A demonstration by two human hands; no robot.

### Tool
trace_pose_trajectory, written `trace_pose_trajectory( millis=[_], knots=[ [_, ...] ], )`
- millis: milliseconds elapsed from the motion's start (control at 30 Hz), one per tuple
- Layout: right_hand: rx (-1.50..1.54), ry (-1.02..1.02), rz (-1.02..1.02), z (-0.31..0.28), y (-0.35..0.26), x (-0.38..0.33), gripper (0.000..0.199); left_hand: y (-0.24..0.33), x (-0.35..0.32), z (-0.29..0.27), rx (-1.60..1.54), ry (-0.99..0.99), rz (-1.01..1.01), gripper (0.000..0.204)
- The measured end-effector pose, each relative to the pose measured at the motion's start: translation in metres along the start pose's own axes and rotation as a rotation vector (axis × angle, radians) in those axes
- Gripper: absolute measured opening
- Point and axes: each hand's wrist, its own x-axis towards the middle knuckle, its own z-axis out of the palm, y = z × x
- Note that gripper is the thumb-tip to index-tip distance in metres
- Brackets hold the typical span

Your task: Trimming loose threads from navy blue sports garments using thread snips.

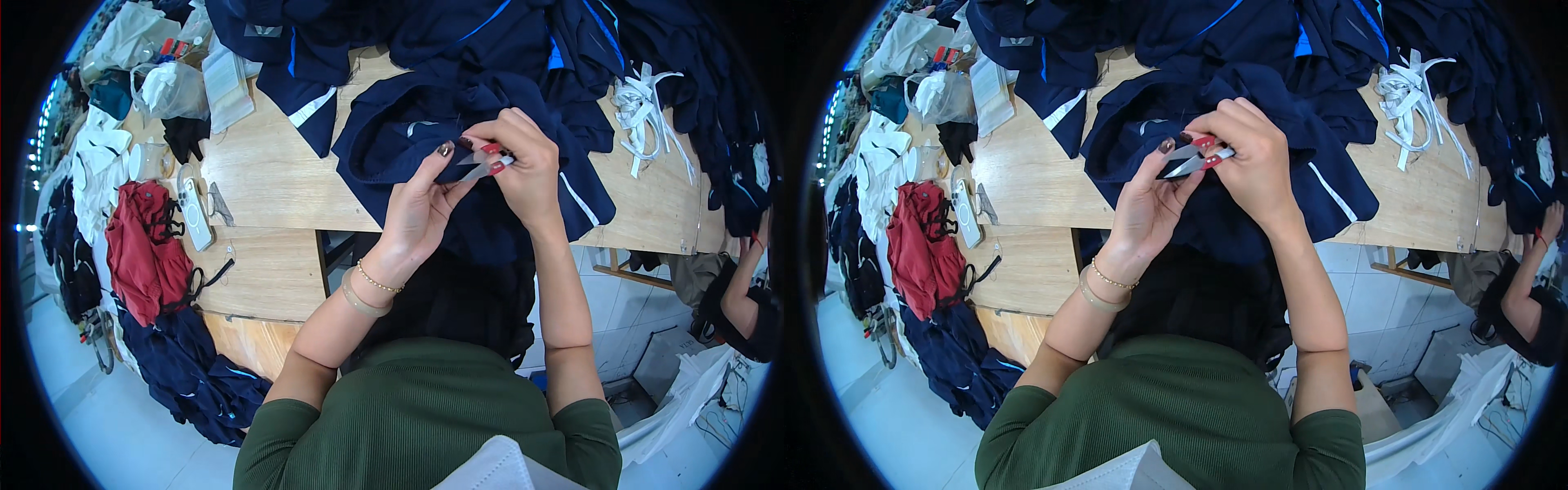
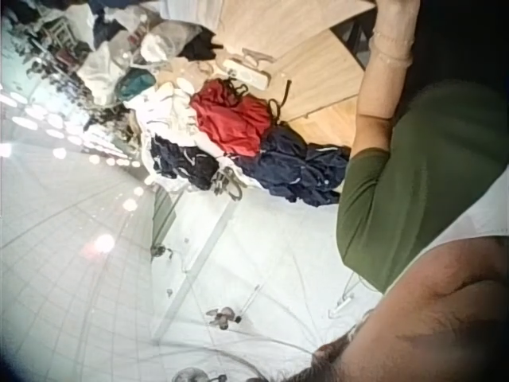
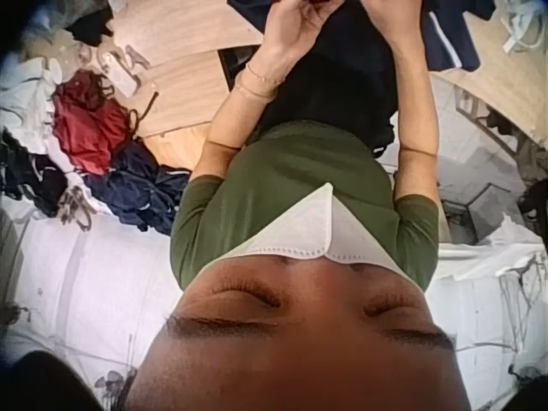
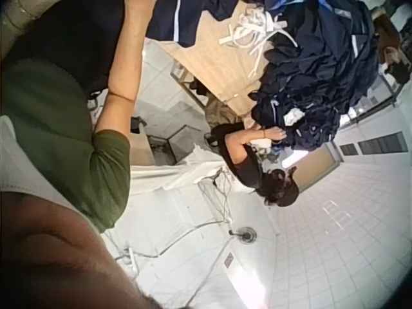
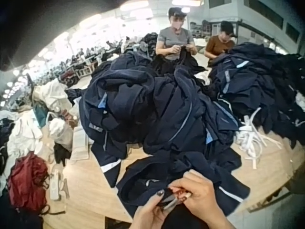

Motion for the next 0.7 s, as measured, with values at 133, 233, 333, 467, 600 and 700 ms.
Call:
trace_pose_trajectory(
  millis=[133, 233, 333, 467, 600, 700],
  knots=[
    [0.579, 0.151, 0.474, 0.001, -0.001, -0.004, 0.010, 0.005, 0.000, 0.007, 0.013, 0.015, 0.008, 0.011],
    [0.512, 0.222, 0.501, -0.008, -0.001, -0.005, 0.023, 0.010, -0.005, 0.015, 0.008, 0.035, 0.041, 0.011],
    [0.284, 0.201, 0.408, -0.022, -0.015, -0.011, 0.023, 0.011, -0.007, 0.016, 0.047, 0.054, 0.118, 0.012],
    [-0.261, 0.135, 0.089, -0.036, -0.023, -0.016, 0.030, 0.011, -0.008, 0.018, 0.084, 0.051, 0.132, 0.014],
    [-0.335, 0.164, 0.023, -0.034, -0.029, -0.014, 0.033, 0.009, -0.009, 0.022, 0.110, 0.057, 0.169, 0.014],
    [-0.391, 0.154, -0.029, -0.034, -0.029, -0.012, 0.033, 0.010, -0.010, 0.025, 0.109, 0.071, 0.176, 0.013]
  ],
)
